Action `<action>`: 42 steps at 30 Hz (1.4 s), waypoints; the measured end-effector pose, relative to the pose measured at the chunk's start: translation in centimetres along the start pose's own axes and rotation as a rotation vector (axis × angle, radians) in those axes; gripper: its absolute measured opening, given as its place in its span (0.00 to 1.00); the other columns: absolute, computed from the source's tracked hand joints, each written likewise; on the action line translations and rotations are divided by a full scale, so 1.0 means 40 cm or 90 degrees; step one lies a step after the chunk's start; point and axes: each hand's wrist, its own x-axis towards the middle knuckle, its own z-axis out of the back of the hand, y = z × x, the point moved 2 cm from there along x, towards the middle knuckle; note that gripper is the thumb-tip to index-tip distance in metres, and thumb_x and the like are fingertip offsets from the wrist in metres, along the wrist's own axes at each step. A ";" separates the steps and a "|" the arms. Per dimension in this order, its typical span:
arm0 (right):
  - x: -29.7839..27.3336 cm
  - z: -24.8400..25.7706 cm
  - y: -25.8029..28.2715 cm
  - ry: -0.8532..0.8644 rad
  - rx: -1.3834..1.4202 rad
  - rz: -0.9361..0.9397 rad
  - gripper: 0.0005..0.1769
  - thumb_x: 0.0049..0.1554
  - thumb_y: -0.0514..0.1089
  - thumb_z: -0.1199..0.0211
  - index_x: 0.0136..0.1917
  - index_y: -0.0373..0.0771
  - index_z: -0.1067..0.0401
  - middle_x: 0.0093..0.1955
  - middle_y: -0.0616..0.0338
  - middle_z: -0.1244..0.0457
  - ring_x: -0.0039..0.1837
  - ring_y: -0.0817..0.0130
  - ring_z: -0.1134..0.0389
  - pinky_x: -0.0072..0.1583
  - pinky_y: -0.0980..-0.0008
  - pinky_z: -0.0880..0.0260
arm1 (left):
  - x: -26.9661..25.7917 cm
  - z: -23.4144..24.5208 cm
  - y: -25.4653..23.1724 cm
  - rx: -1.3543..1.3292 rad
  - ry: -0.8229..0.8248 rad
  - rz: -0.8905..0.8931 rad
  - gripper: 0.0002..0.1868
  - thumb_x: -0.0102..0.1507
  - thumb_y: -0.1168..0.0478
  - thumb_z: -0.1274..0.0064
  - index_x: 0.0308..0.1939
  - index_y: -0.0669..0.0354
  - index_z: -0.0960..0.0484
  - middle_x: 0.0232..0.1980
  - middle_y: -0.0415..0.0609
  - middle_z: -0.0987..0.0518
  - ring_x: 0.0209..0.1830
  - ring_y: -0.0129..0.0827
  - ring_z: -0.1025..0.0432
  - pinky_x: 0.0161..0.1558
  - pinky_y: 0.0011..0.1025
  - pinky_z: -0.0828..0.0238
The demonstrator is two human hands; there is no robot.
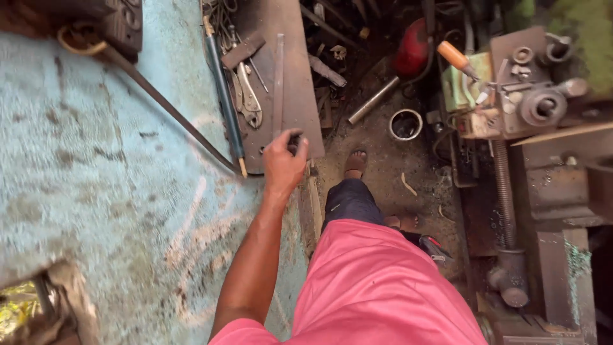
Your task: The person manually smooths a rotating metal shaft on a lathe using a handheld abrasive block. They repeatedly rub the block along the shaft's surface, pause to retrieve a fresh block from a bucket, and continue the finishing process.
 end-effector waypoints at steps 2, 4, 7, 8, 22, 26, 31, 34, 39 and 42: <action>0.032 -0.071 0.099 0.033 0.008 -0.022 0.26 0.59 0.65 0.38 0.59 0.46 0.20 0.55 0.52 0.28 0.62 0.55 0.28 0.60 0.59 0.28 | 0.076 0.039 -0.005 -0.017 -0.004 0.004 0.10 0.63 0.61 0.43 0.46 0.60 0.14 0.37 0.59 0.15 0.37 0.51 0.19 0.39 0.42 0.20; 0.030 -0.131 0.136 0.066 0.000 -0.078 0.26 0.59 0.65 0.37 0.61 0.47 0.20 0.57 0.51 0.28 0.65 0.55 0.28 0.62 0.59 0.27 | 0.132 0.023 -0.018 -0.055 0.019 0.001 0.10 0.63 0.63 0.43 0.47 0.62 0.15 0.39 0.62 0.15 0.39 0.54 0.19 0.41 0.43 0.21; 0.061 -0.270 0.227 0.097 -0.021 -0.141 0.27 0.60 0.64 0.37 0.63 0.47 0.19 0.59 0.51 0.27 0.67 0.56 0.28 0.65 0.58 0.26 | 0.179 0.008 -0.028 0.008 0.043 0.005 0.10 0.64 0.59 0.41 0.49 0.53 0.14 0.40 0.53 0.14 0.40 0.44 0.18 0.40 0.38 0.21; 0.091 -0.345 0.266 0.162 0.028 -0.131 0.28 0.58 0.66 0.37 0.63 0.48 0.21 0.60 0.51 0.28 0.69 0.55 0.29 0.65 0.56 0.27 | 0.178 -0.010 -0.048 -0.007 0.064 -0.017 0.09 0.65 0.61 0.41 0.48 0.57 0.14 0.40 0.56 0.15 0.40 0.48 0.18 0.40 0.39 0.21; 0.799 -1.007 0.584 0.477 0.243 -0.311 0.25 0.57 0.54 0.39 0.55 0.29 0.24 0.59 0.36 0.32 0.60 0.33 0.31 0.59 0.47 0.29 | -0.187 -0.270 0.280 -0.058 0.448 0.236 0.14 0.62 0.51 0.43 0.49 0.48 0.13 0.45 0.43 0.11 0.44 0.34 0.16 0.48 0.30 0.24; 0.952 -1.281 0.592 0.383 0.175 -0.219 0.21 0.55 0.51 0.39 0.49 0.29 0.22 0.53 0.32 0.31 0.56 0.31 0.30 0.57 0.44 0.29 | -0.380 -0.445 0.659 0.101 0.397 0.400 0.19 0.59 0.45 0.43 0.51 0.44 0.13 0.53 0.40 0.13 0.54 0.33 0.20 0.60 0.30 0.31; 1.154 -1.377 0.625 0.380 0.186 -0.143 0.24 0.60 0.52 0.43 0.63 0.39 0.22 0.61 0.37 0.31 0.67 0.36 0.32 0.65 0.42 0.30 | -0.091 -1.179 1.132 0.353 0.661 0.181 0.27 0.71 0.50 0.65 0.70 0.61 0.34 0.74 0.53 0.35 0.76 0.39 0.43 0.77 0.35 0.58; 1.236 -1.448 0.643 0.382 0.089 -0.083 0.25 0.59 0.53 0.40 0.66 0.44 0.24 0.64 0.39 0.32 0.71 0.38 0.36 0.68 0.44 0.32 | -0.012 -1.482 1.358 0.455 0.758 0.081 0.30 0.76 0.52 0.74 0.78 0.67 0.42 0.83 0.58 0.44 0.85 0.41 0.52 0.84 0.37 0.69; 1.293 -1.497 0.702 0.495 -0.120 0.014 0.23 0.59 0.47 0.47 0.61 0.39 0.20 0.76 0.46 0.39 0.81 0.38 0.51 0.75 0.47 0.46 | -0.122 -1.644 1.623 0.416 0.774 0.121 0.30 0.76 0.55 0.73 0.80 0.69 0.46 0.84 0.59 0.48 0.86 0.43 0.57 0.85 0.40 0.74; 1.310 -1.534 0.709 0.461 -0.227 0.093 0.22 0.63 0.45 0.46 0.65 0.34 0.23 0.86 0.44 0.56 0.77 0.38 0.48 0.69 0.54 0.37 | -0.184 -1.615 1.648 0.390 0.605 0.010 0.35 0.75 0.47 0.68 0.80 0.64 0.49 0.83 0.61 0.50 0.85 0.47 0.59 0.84 0.43 0.76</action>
